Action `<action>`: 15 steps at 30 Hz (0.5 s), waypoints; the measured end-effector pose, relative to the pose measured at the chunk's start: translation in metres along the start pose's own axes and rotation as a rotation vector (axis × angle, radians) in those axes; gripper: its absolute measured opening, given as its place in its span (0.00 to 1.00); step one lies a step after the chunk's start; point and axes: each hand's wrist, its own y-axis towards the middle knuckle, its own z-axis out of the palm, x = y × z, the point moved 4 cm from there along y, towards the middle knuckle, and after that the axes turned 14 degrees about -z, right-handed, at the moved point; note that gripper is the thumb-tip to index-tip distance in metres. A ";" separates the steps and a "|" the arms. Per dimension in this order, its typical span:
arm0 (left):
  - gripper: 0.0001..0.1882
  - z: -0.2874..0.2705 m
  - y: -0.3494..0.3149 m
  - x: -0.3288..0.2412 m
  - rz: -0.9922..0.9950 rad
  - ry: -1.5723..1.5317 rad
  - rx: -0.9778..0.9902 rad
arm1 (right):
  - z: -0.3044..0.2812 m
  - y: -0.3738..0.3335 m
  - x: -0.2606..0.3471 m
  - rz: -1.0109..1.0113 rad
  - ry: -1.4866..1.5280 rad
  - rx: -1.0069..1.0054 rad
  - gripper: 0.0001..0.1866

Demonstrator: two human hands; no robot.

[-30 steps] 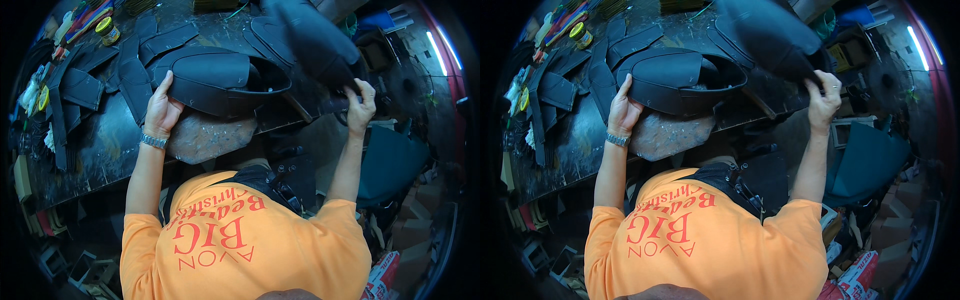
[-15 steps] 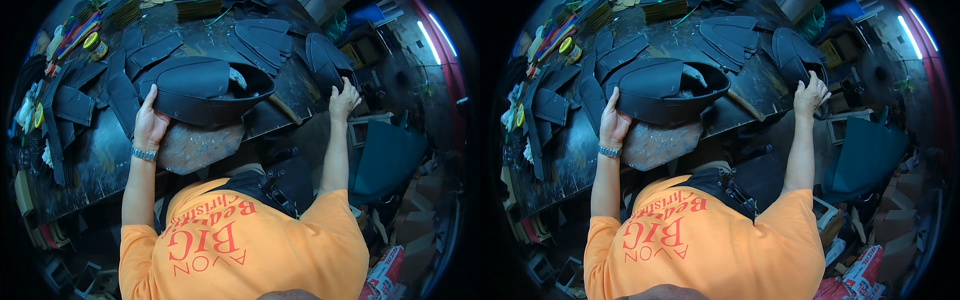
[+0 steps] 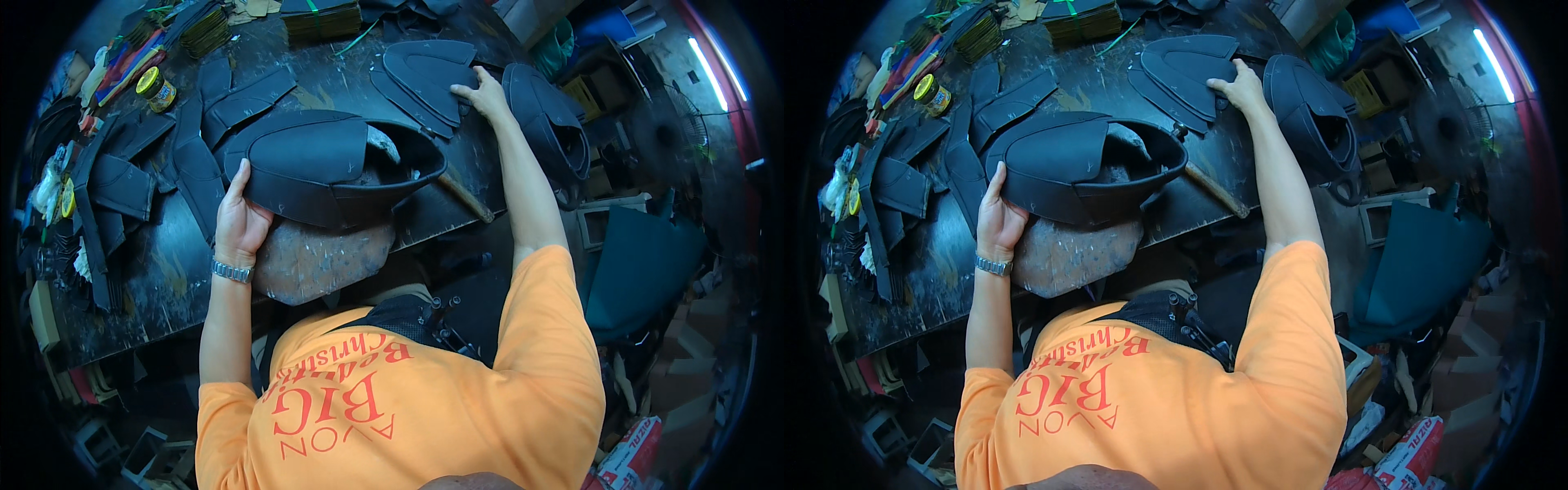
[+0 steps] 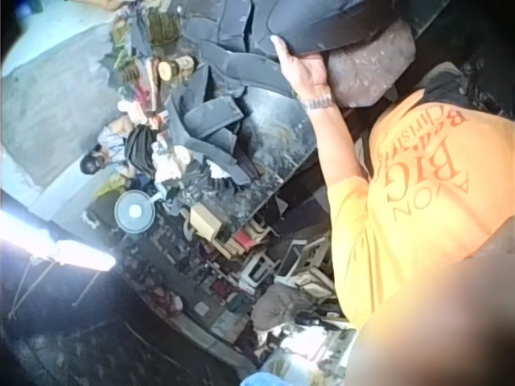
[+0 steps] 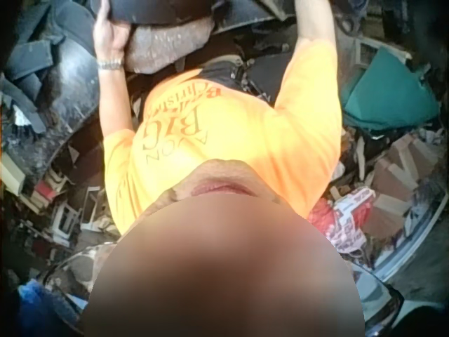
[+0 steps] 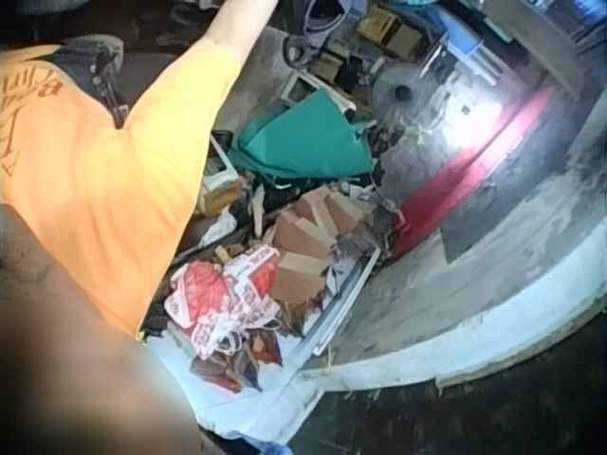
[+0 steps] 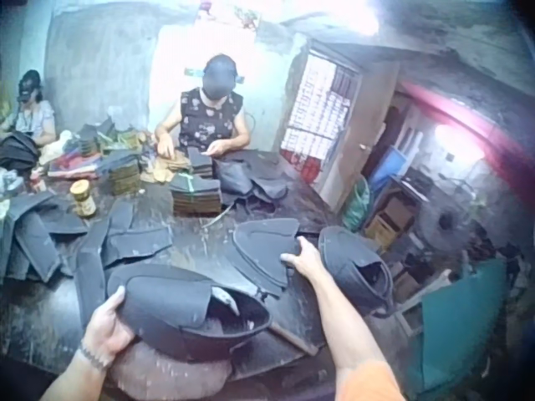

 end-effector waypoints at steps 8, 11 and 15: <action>0.19 0.000 0.001 0.001 -0.037 -0.007 -0.007 | 0.006 0.030 0.009 0.195 -0.177 0.217 0.61; 0.19 0.001 0.002 0.002 -0.038 -0.008 0.039 | 0.004 0.028 0.017 0.225 -0.161 0.175 0.62; 0.19 -0.002 0.001 0.000 -0.020 -0.020 -0.008 | 0.007 0.027 0.019 0.229 -0.154 0.045 0.59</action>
